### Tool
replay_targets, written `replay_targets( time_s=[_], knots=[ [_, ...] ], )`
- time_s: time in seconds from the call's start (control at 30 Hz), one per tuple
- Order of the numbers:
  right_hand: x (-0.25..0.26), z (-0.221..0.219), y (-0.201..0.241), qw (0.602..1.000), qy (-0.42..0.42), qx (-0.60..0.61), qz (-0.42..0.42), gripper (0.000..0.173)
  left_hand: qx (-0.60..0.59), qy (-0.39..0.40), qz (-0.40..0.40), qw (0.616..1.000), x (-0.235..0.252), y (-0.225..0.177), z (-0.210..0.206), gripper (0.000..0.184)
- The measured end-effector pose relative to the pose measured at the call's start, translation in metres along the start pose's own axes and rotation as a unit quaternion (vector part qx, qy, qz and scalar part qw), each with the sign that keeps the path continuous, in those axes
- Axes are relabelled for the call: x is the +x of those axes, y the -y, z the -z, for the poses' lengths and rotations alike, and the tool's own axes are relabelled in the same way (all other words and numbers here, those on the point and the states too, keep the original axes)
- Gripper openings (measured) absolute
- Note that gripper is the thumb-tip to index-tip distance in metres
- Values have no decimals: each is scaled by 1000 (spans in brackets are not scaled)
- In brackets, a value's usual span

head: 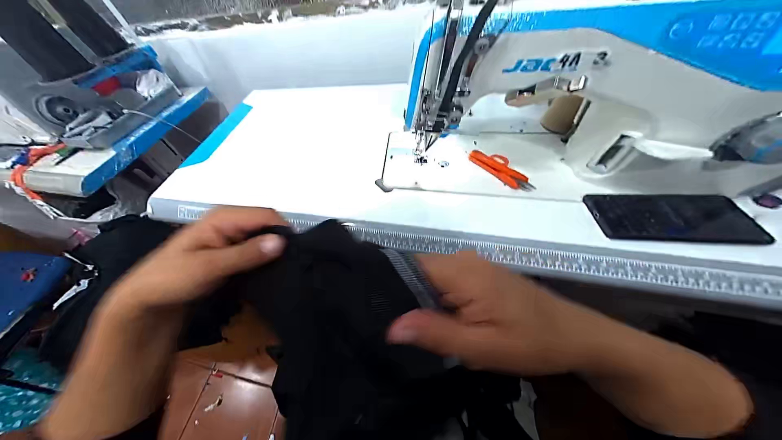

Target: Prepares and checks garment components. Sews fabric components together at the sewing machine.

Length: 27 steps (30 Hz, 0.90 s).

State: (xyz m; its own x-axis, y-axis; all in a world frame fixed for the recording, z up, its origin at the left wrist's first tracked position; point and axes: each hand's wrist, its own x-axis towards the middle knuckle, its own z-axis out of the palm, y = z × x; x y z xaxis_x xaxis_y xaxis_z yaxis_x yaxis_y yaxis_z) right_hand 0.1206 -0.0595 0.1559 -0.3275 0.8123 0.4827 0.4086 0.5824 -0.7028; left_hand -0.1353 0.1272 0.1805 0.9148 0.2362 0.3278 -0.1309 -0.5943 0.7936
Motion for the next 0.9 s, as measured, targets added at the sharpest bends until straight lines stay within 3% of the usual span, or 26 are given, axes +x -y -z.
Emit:
replay_targets(
  time_s=[0.07, 0.13, 0.17, 0.23, 0.33, 0.4, 0.43, 0.5, 0.57, 0.63, 0.73, 0.9],
  knots=[
    [49, -24, -7, 994, -20, 111, 7, 23, 204, -48, 53, 976, 14, -25, 55, 15],
    [95, -45, -21, 958, -102, 268, 8, 30, 406, -148, 206, 878, 74, -72, 60, 13],
    [113, -51, -25, 922, -164, 349, -22, 30, 510, -101, 110, 847, 97, -61, 83, 19],
    [123, -52, -31, 838, -284, 449, -123, 32, 574, -40, -48, 817, 148, -29, 104, 30],
    [64, -42, -64, 788, -425, 392, -213, 42, 504, 38, -104, 856, 208, 57, 48, 23],
    [6, -22, -94, 808, -468, 226, -276, 40, 392, 105, -82, 910, 221, 118, -8, 22],
    [-21, -7, -105, 838, -441, 106, -303, 38, 328, 131, -37, 935, 224, 135, -29, 24],
    [-55, 22, -117, 863, -358, -183, -305, 35, 259, 82, -30, 962, 223, 165, -57, 23],
    [-56, 47, -122, 833, -268, -420, -241, 35, 252, 27, -83, 964, 225, 180, -67, 17],
    [-32, 60, -137, 834, -204, -482, -174, 29, 261, 7, -141, 955, 229, 187, -69, 10],
    [-7, 59, -174, 864, -126, -467, -141, 22, 281, 5, -172, 944, 232, 191, -67, 12],
    [-13, 72, -192, 879, -44, -465, -101, 42, 300, 51, -120, 945, 222, 189, -44, 26]
  ],
)
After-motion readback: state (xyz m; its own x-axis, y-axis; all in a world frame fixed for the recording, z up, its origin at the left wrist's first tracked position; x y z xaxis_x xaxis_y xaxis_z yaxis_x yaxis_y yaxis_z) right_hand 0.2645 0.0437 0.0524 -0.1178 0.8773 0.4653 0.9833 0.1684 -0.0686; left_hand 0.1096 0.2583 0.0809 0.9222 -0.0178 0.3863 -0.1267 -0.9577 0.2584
